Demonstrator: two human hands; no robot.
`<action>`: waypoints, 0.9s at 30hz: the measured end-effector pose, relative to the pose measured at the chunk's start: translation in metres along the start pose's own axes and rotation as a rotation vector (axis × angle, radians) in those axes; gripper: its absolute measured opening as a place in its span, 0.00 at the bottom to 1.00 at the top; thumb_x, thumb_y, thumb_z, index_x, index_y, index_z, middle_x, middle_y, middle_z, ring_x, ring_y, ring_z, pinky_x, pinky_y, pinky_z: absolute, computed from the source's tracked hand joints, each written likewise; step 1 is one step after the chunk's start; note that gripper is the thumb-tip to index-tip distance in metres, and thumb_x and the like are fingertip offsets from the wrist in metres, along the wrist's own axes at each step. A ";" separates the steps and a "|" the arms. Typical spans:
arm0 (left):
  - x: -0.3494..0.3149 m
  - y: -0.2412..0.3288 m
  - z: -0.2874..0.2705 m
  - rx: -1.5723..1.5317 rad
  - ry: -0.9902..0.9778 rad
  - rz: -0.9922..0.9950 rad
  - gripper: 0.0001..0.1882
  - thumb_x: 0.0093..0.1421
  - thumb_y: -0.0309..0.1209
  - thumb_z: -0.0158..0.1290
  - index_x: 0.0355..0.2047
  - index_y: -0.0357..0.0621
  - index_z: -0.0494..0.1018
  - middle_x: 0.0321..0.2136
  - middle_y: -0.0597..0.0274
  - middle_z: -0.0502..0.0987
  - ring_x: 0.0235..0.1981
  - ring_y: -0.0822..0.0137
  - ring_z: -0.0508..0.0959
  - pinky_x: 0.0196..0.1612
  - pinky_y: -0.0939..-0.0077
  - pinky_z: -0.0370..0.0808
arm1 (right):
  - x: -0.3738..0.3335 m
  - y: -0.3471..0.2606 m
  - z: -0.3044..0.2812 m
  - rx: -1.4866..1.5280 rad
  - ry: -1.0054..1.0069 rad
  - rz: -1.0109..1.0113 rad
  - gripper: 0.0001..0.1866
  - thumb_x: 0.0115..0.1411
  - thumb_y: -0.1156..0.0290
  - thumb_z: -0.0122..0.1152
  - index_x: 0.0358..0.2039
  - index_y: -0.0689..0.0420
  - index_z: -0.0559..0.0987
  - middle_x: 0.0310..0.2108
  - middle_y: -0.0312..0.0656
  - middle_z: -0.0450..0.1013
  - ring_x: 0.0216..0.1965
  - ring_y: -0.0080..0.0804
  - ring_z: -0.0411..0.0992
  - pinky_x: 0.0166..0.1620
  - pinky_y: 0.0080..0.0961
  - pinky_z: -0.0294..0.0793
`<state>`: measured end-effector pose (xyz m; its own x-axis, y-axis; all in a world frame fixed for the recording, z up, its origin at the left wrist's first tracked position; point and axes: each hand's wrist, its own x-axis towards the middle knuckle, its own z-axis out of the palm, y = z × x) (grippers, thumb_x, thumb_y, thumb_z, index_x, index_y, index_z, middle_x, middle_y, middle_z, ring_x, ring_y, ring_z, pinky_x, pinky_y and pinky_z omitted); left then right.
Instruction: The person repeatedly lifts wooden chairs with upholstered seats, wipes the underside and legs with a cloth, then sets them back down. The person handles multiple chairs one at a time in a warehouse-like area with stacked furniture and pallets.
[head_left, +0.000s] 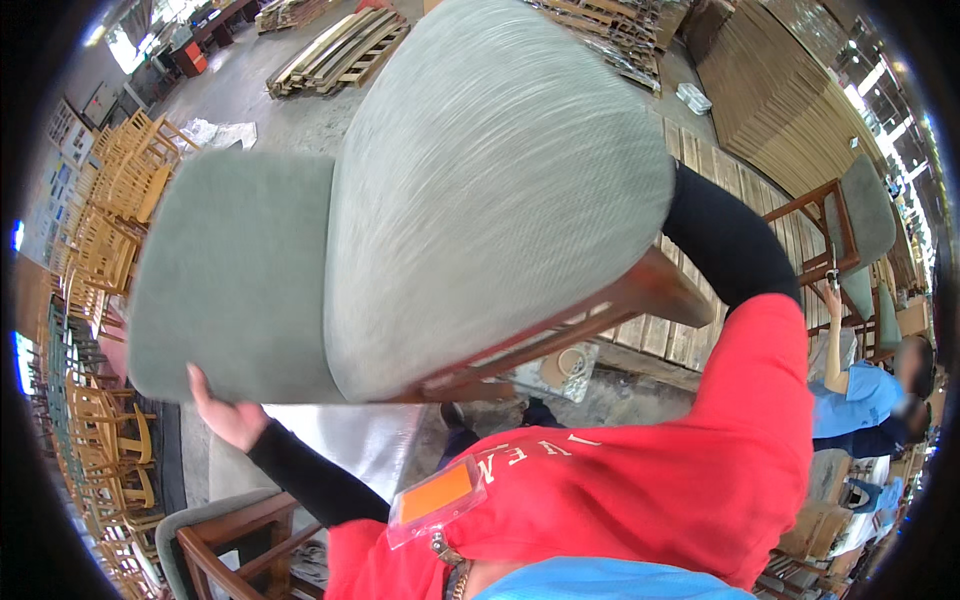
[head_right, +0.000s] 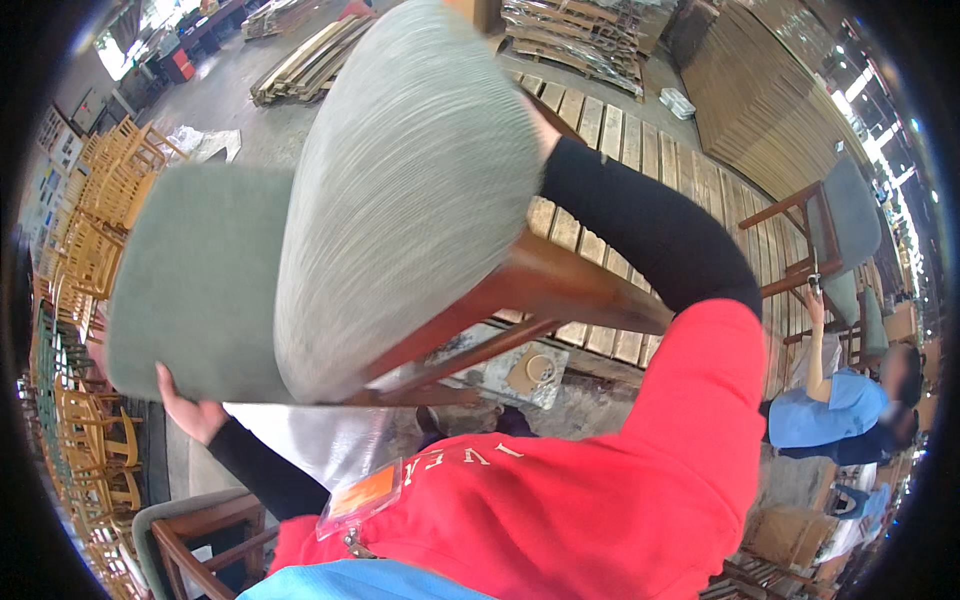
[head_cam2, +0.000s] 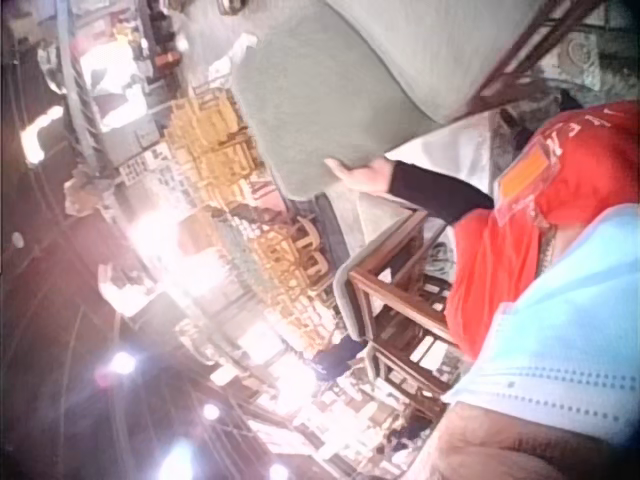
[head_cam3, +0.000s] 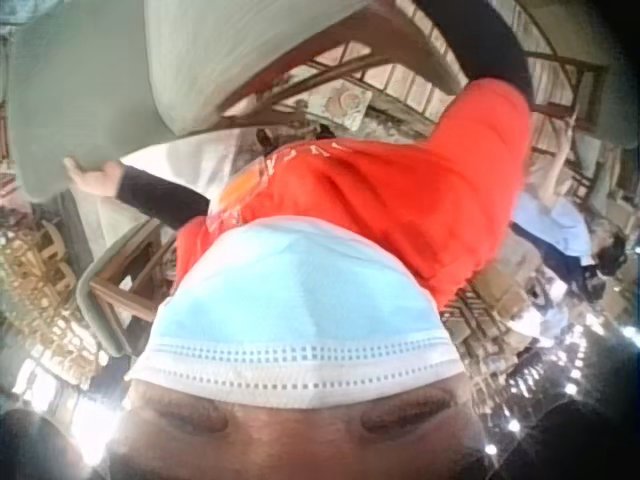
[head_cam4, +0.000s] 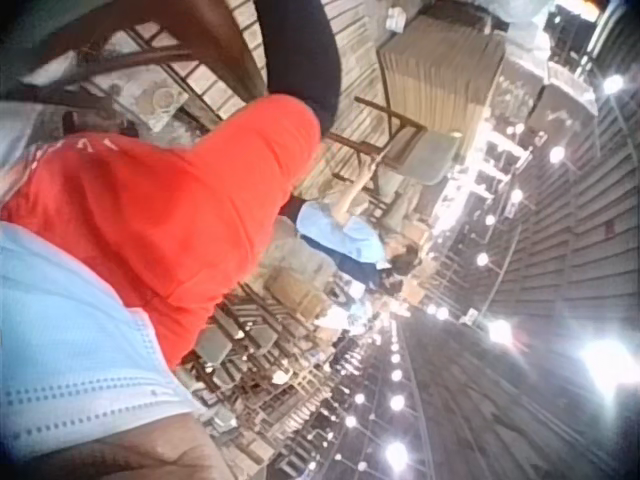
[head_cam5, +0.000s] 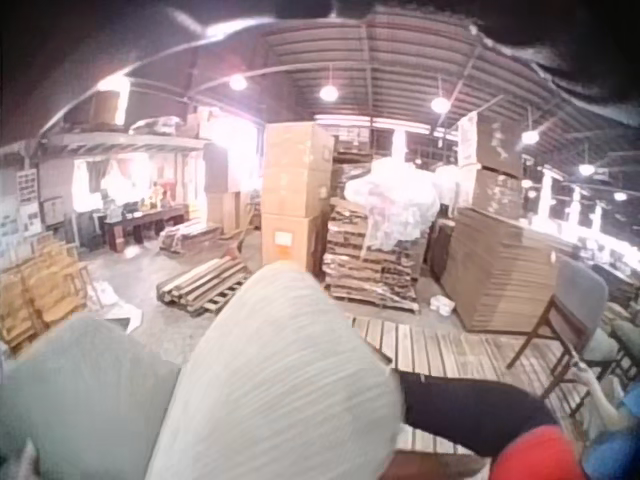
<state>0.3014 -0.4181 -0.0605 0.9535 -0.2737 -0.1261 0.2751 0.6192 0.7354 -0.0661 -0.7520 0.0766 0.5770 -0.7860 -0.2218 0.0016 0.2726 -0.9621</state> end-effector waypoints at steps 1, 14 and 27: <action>0.002 0.000 0.037 0.016 -0.100 0.020 0.26 0.65 0.36 0.59 0.58 0.32 0.71 0.54 0.54 0.77 0.53 0.58 0.77 0.57 0.59 0.75 | 0.003 0.003 -0.030 0.026 0.026 -0.011 0.25 0.73 0.57 0.42 0.61 0.63 0.68 0.59 0.49 0.70 0.57 0.39 0.72 0.61 0.44 0.71; 0.053 -0.272 0.451 0.432 -0.729 0.289 0.32 0.53 0.28 0.71 0.57 0.39 0.72 0.49 0.57 0.80 0.49 0.62 0.80 0.54 0.67 0.76 | 0.166 0.156 -0.308 0.472 0.458 0.052 0.27 0.75 0.55 0.39 0.65 0.61 0.65 0.64 0.49 0.65 0.63 0.39 0.66 0.66 0.42 0.65; -0.050 -0.423 0.426 0.890 -1.160 0.054 0.40 0.56 0.28 0.65 0.69 0.45 0.62 0.54 0.55 0.79 0.56 0.64 0.77 0.57 0.68 0.75 | 0.245 0.155 -0.382 0.541 0.474 0.003 0.29 0.76 0.53 0.36 0.69 0.59 0.62 0.69 0.49 0.60 0.69 0.39 0.59 0.71 0.40 0.58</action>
<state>0.0852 -0.9795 -0.0817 0.2093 -0.9585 0.1935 -0.3331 0.1162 0.9357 -0.2363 -1.1140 -0.1878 0.1612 -0.9076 -0.3876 0.4759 0.4155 -0.7752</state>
